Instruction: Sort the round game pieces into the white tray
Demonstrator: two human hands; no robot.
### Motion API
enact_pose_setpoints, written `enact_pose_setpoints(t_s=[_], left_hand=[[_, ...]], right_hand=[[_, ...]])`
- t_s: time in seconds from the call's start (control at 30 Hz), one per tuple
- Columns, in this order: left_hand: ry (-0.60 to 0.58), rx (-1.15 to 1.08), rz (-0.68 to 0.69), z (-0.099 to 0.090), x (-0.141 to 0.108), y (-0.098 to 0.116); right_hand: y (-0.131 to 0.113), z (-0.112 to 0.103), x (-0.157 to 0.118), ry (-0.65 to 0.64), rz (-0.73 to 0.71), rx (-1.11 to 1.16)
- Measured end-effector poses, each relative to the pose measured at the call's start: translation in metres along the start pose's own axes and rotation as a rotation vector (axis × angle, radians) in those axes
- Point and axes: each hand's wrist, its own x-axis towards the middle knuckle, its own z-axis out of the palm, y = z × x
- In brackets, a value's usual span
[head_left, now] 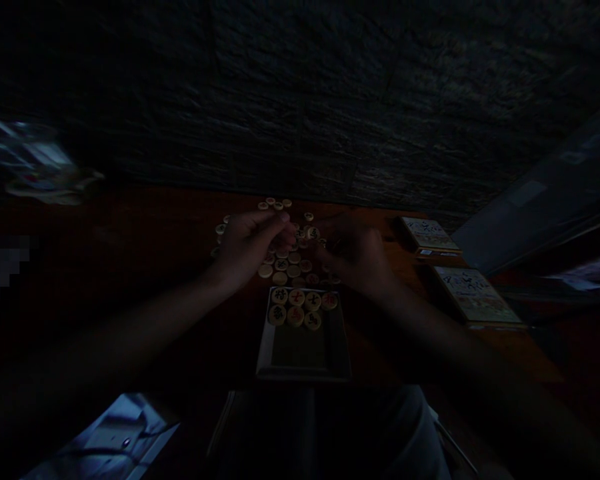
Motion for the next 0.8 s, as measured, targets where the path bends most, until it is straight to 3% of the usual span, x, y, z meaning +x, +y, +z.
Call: enact_pose_setpoints(t_s=[0.27,0.43,0.63,0.8], left_hand=[[-0.072,0.054,0.079,-0.001,-0.001,-0.002],[-0.063,0.066,0.083,-0.003,0.000,-0.002],[-0.080,0.079,0.108,-0.004,0.000,0.002],[-0.096,0.062,0.094,-0.004,0.000,0.000]], right_hand=[[-0.001,-0.012,0.002,-0.094,0.099,0.046],[-0.018,-0.030,0.003,-0.216,0.096,-0.034],[-0.052,-0.041,-0.033,-0.405,0.121,-0.087],[-0.062,-0.039,-0.062,-0.423,0.130,-0.134]])
